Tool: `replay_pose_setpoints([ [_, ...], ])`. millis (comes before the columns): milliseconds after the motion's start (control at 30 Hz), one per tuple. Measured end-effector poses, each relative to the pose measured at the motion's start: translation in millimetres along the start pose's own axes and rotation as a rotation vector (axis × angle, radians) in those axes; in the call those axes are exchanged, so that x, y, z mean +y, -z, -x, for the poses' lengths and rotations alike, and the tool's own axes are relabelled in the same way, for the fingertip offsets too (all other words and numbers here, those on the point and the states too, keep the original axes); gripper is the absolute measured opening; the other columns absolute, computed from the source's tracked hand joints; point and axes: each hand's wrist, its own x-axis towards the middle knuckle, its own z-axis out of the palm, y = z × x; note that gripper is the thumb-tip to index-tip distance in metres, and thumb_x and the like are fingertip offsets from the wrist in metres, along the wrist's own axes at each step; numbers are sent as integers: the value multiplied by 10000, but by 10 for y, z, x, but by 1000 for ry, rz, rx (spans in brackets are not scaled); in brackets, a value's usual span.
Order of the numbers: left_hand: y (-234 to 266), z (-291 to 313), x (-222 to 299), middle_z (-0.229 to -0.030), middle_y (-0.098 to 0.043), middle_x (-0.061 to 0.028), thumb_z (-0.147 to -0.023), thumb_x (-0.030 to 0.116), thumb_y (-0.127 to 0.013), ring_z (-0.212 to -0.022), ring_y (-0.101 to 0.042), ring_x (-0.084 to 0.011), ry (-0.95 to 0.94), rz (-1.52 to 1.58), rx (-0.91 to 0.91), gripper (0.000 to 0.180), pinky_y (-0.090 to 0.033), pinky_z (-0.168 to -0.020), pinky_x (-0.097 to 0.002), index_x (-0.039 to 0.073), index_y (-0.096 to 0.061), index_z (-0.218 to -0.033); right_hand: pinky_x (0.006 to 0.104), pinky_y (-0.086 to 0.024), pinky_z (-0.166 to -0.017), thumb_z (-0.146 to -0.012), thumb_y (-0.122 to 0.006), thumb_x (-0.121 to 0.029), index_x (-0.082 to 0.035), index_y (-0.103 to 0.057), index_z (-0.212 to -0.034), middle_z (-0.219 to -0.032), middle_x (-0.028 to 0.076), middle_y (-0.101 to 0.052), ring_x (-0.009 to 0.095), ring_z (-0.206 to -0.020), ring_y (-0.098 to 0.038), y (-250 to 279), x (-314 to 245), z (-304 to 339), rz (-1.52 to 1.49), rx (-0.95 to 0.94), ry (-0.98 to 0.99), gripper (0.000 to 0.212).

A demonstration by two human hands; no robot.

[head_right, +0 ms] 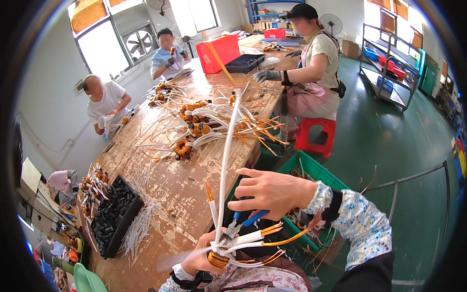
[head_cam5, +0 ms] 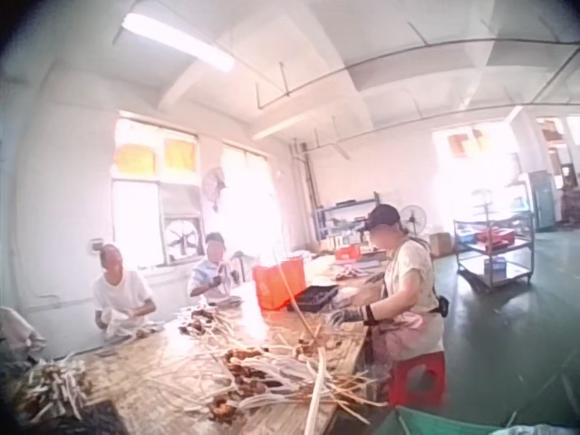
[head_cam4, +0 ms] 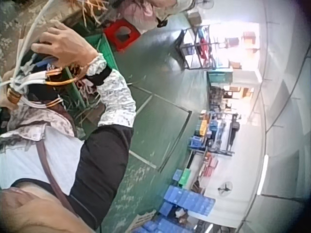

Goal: Using pliers to trim excess wire from wound magnetic coils.

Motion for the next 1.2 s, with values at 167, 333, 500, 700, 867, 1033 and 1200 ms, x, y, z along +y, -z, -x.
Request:
replay_pose_setpoints([
  [167, -4, 36, -25, -1028, -614, -53, -428, 112, -792, -935, -565, -120, -12, 52, 7, 824, -434, -877, -288, -21, -526, -1196, 503, -263, -1084, -608, -679, -180, -112, -496, -1168, -931, 49, -513, 226, -944, -548, 178, 118, -134, 169, -129, 101, 593],
  [333, -3, 61, -21, -1068, -610, -59, -429, 95, -787, -946, -563, -126, 19, 30, 17, 841, -428, -886, -282, -35, -517, -1215, 512, -236, -1097, -578, -678, -176, -123, -484, -1190, -960, 46, -524, 231, -973, -549, 250, 92, -195, 241, -176, 136, 644],
  [500, -12, 31, -19, -1015, -623, -54, -436, 93, -785, -906, -578, -118, 26, 45, 10, 852, -441, -862, -272, -34, -504, -1231, 532, -218, -1099, -583, -670, -166, -147, -484, -1206, -962, 37, -522, 225, -982, -544, 184, 95, -136, 180, -97, 120, 651],
  [700, 4, -16, -87, -1012, -626, -58, -452, 84, -784, -901, -587, -124, -11, -1, -50, 839, -457, -850, -286, -36, -501, -1233, 604, -203, -1089, -689, -633, -179, -153, -487, -1275, -974, 15, -533, 180, -968, -549, 114, -6, -150, 242, -133, 114, 604],
  [867, -20, 1, -111, -1027, -625, -56, -458, 49, -778, -902, -597, -137, -45, -35, -22, 864, -464, -851, -293, -25, -466, -1261, 398, -467, -782, -698, -606, -209, -101, -525, -1008, -821, 26, -538, 204, -808, -576, 103, -78, -94, 295, -174, 68, 338],
  [1033, -39, -48, -54, -935, -580, -18, -470, 40, -733, -836, -538, -98, 17, -50, 38, 689, -431, -777, -233, 25, -535, -1129, 288, -440, -517, -750, -586, -210, -83, -519, -946, -699, 9, -469, 167, -623, -544, -149, -93, 179, 289, -32, -30, 243],
  [1200, 73, -45, -7, -936, -594, -23, -491, 23, -766, -871, -566, -104, -67, 7, 128, 739, -453, -803, -253, 44, -496, -1178, 335, -437, -490, -793, -603, -123, -50, -571, -938, -681, 68, -495, 225, -592, -551, -525, -201, 542, -137, 338, -473, 165],
])
